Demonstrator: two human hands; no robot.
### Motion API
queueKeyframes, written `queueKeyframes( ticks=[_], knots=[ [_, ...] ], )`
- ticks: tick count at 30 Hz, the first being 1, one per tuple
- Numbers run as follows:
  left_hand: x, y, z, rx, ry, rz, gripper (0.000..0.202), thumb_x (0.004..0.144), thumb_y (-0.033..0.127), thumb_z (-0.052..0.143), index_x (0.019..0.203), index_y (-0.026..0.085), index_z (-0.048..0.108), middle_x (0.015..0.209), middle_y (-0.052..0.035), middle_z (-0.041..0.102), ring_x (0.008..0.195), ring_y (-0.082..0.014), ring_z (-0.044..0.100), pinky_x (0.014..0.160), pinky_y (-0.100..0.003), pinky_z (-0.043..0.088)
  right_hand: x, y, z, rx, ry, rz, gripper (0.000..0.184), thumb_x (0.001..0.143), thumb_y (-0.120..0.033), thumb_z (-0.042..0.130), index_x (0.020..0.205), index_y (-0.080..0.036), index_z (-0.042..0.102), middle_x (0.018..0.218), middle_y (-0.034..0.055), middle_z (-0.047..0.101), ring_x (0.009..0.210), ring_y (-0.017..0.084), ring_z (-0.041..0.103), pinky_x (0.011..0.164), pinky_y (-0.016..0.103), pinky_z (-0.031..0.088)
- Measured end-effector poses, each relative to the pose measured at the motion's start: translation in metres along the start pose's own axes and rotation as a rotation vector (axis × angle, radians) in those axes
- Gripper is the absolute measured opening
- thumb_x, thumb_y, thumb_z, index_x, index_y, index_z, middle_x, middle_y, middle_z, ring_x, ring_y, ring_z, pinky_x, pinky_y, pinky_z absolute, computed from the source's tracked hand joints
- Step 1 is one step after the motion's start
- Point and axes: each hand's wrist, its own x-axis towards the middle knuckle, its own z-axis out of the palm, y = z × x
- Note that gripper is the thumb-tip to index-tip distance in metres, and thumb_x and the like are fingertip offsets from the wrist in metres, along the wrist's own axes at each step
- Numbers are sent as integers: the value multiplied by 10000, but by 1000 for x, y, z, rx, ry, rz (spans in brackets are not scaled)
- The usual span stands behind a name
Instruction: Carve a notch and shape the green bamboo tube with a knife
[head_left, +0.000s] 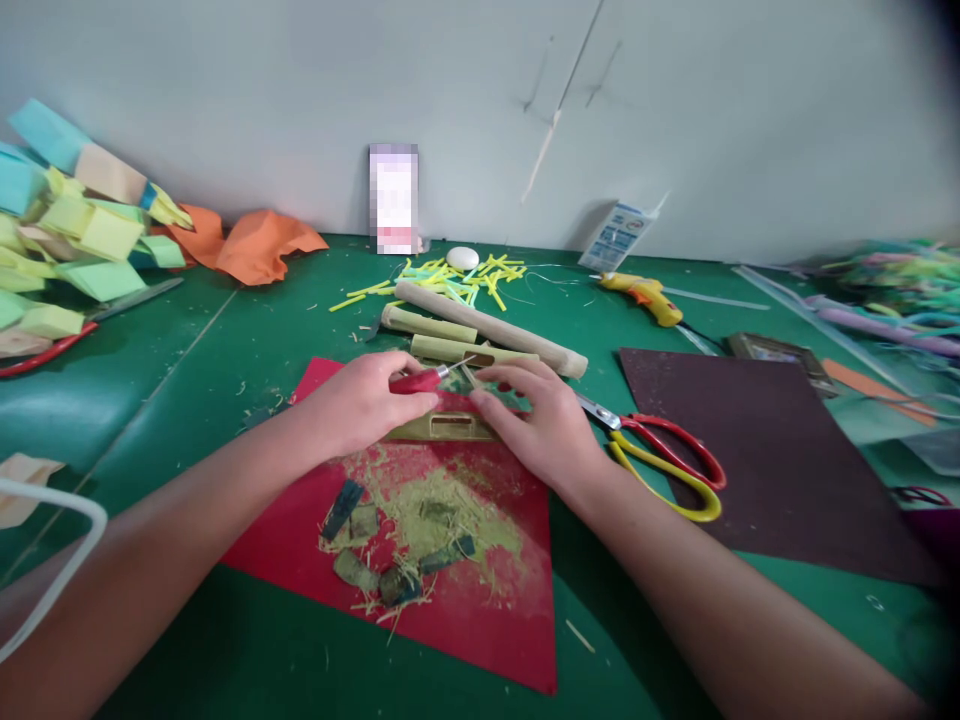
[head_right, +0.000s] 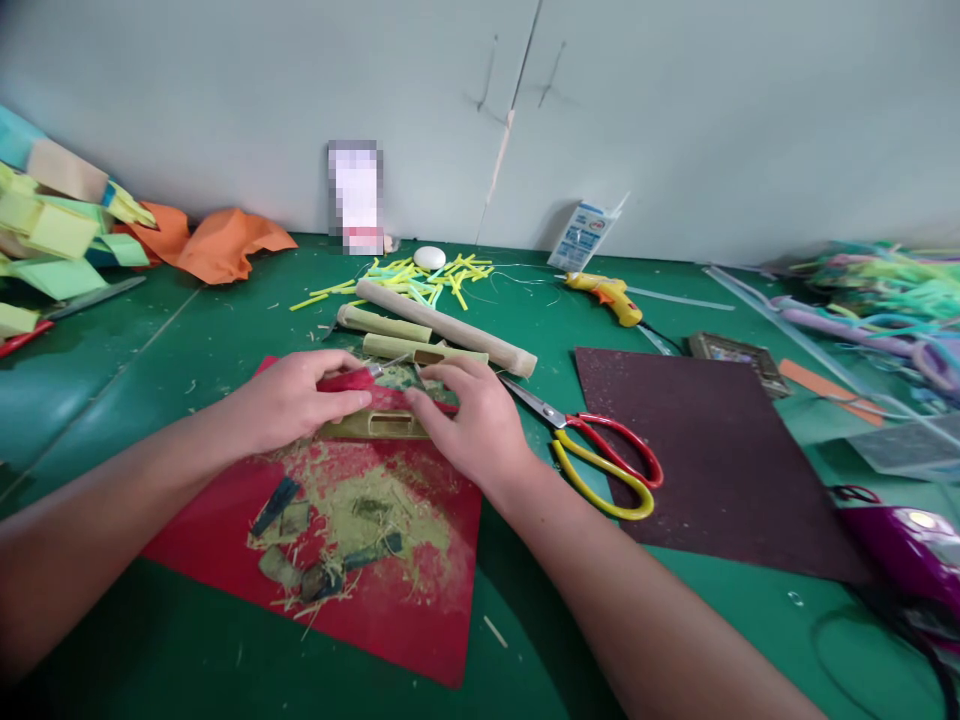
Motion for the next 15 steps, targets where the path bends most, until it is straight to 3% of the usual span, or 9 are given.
queueKeyframes(
  ticks=[3,6,10,15],
  knots=[
    [1,0,-2,-47,75,19,394,806,524,601,1055,218,605,863,-23,682,715,-182,594,610,-272,411,0,-2,-7,-126,-174,-134,254,821,-404,670,912,-177,739,961,111,690,938,261,617,856,436,496],
    [2,1,-5,-88,170,81,329,810,478,615,988,201,604,898,-31,677,773,-180,601,672,-280,435,0,-2,-9,-151,-284,-176,222,758,-389,735,835,-188,679,906,86,672,895,249,594,811,411,481],
    [4,5,-11,-116,172,116,320,773,470,666,920,186,652,878,-34,688,761,-175,605,661,-272,441,-1,-1,-8,-141,-332,-143,282,676,-292,790,841,-201,580,857,39,650,808,210,567,721,349,451],
    [3,5,-12,-121,147,124,313,811,486,640,916,195,684,650,6,629,558,-126,542,550,-251,400,-2,1,-7,-102,-353,-158,253,736,-292,739,929,-202,602,898,39,671,836,210,566,737,345,442]
  ],
)
